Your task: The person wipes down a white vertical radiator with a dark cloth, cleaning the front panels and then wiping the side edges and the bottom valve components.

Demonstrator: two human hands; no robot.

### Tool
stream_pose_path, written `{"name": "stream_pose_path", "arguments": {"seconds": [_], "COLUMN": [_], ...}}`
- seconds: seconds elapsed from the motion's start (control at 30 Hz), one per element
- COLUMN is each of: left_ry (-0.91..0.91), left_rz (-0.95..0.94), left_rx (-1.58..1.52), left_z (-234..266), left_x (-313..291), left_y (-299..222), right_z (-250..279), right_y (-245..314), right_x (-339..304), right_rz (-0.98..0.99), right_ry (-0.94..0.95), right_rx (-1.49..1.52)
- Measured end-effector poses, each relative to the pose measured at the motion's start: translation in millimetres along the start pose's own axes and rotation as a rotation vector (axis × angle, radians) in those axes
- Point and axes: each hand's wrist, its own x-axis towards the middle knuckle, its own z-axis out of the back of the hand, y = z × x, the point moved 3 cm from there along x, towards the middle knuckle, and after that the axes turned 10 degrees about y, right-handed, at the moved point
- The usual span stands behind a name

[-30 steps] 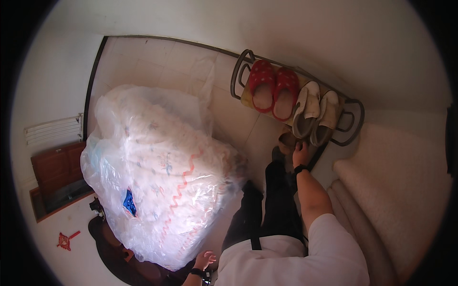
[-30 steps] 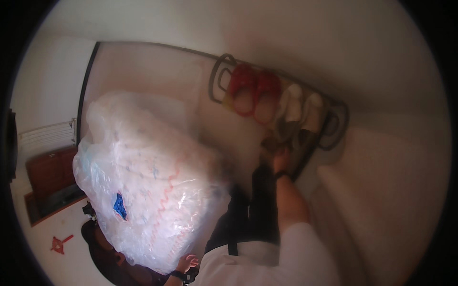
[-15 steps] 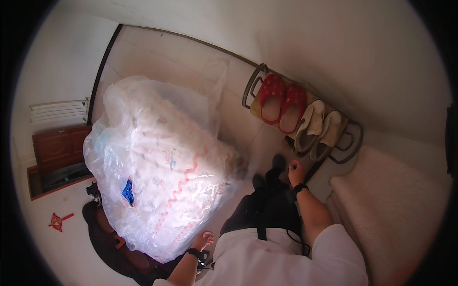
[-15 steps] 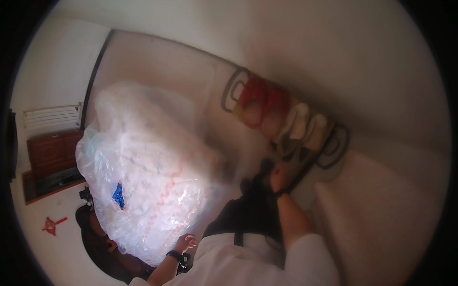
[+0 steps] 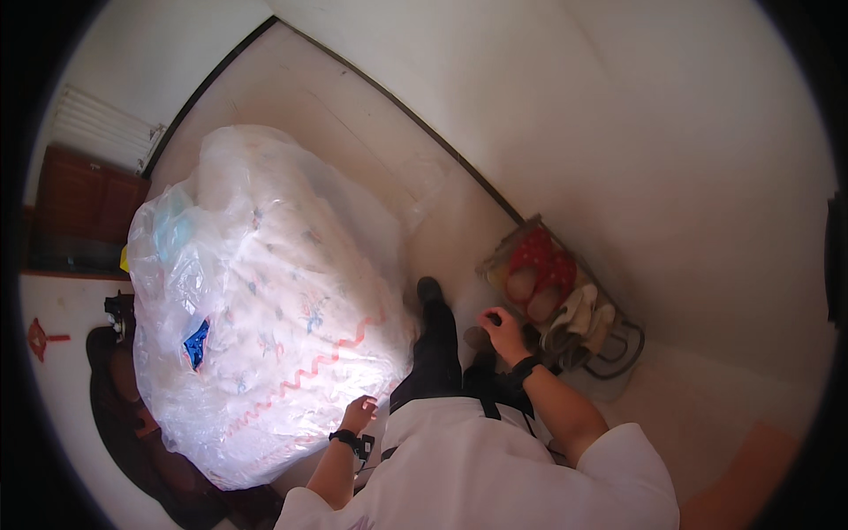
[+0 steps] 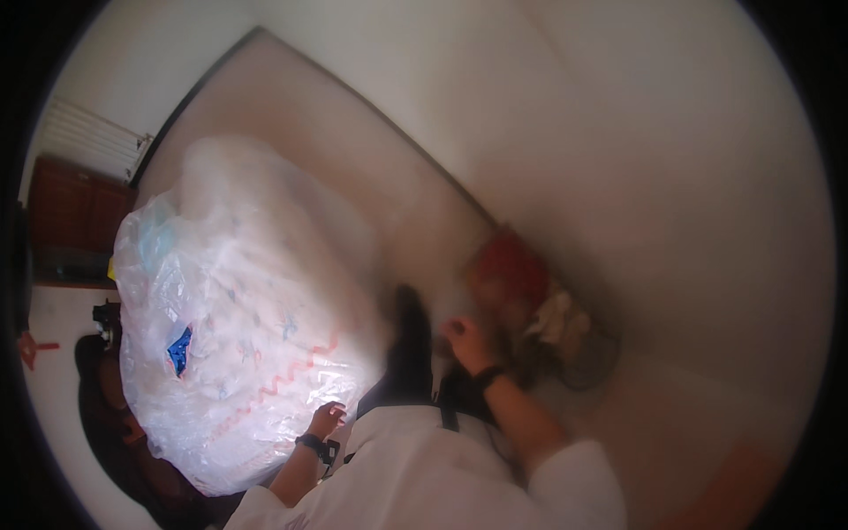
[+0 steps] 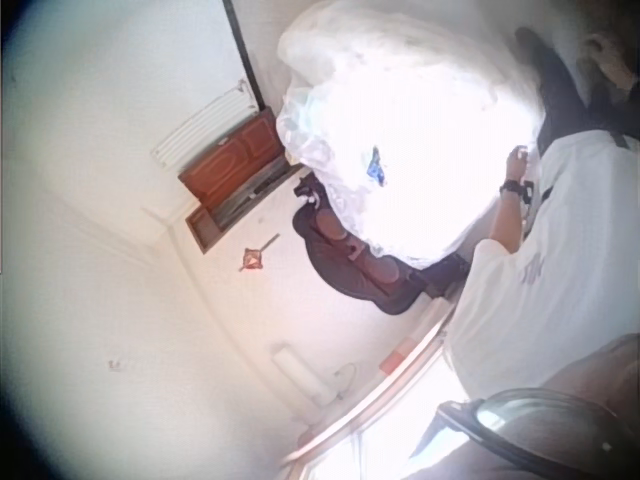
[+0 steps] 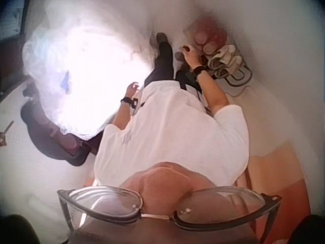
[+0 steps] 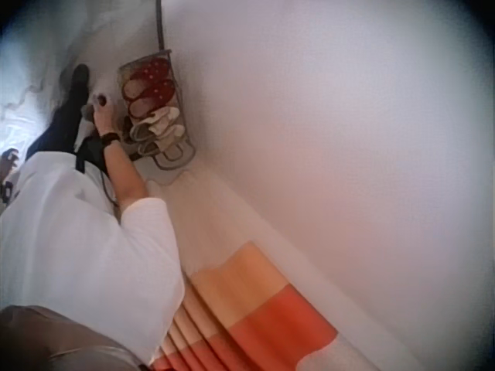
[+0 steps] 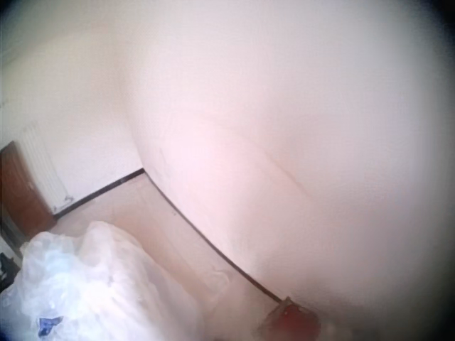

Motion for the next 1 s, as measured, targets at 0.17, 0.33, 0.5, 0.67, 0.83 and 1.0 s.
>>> {"name": "stream_pose_path", "arguments": {"seconds": [0.17,0.33,0.5,0.67,0.83,1.0], "left_ry": [-0.184,0.022,0.192,0.019,-0.058,-0.139], "left_rz": [-0.312,-0.558,-0.559,-0.68,-0.727,-0.601], "left_rx": [0.202,-0.07,-0.389,-0.648,-0.765,-0.841], "left_z": [52.7,83.7,122.2,164.5,212.6,254.4], "left_x": [78.4,104.3,113.1,134.8,183.6,243.0], "left_y": [-152.6,-331.5,-418.8,-476.3,-557.6,-609.7], "right_z": [-19.4,-55.5,-64.4,-54.1,-53.0,-58.7], "right_y": [132.7,242.5,332.6,385.2,430.0,499.6], "right_x": [75.7,140.9,195.1,270.9,368.6,455.9], "right_rz": [0.099,0.373,0.425,0.383,0.325,0.598], "right_ry": [0.271,0.479,0.587,0.623,0.675,0.641], "right_rx": [-0.029,-0.07,0.249,0.212,0.235,-0.116]}}
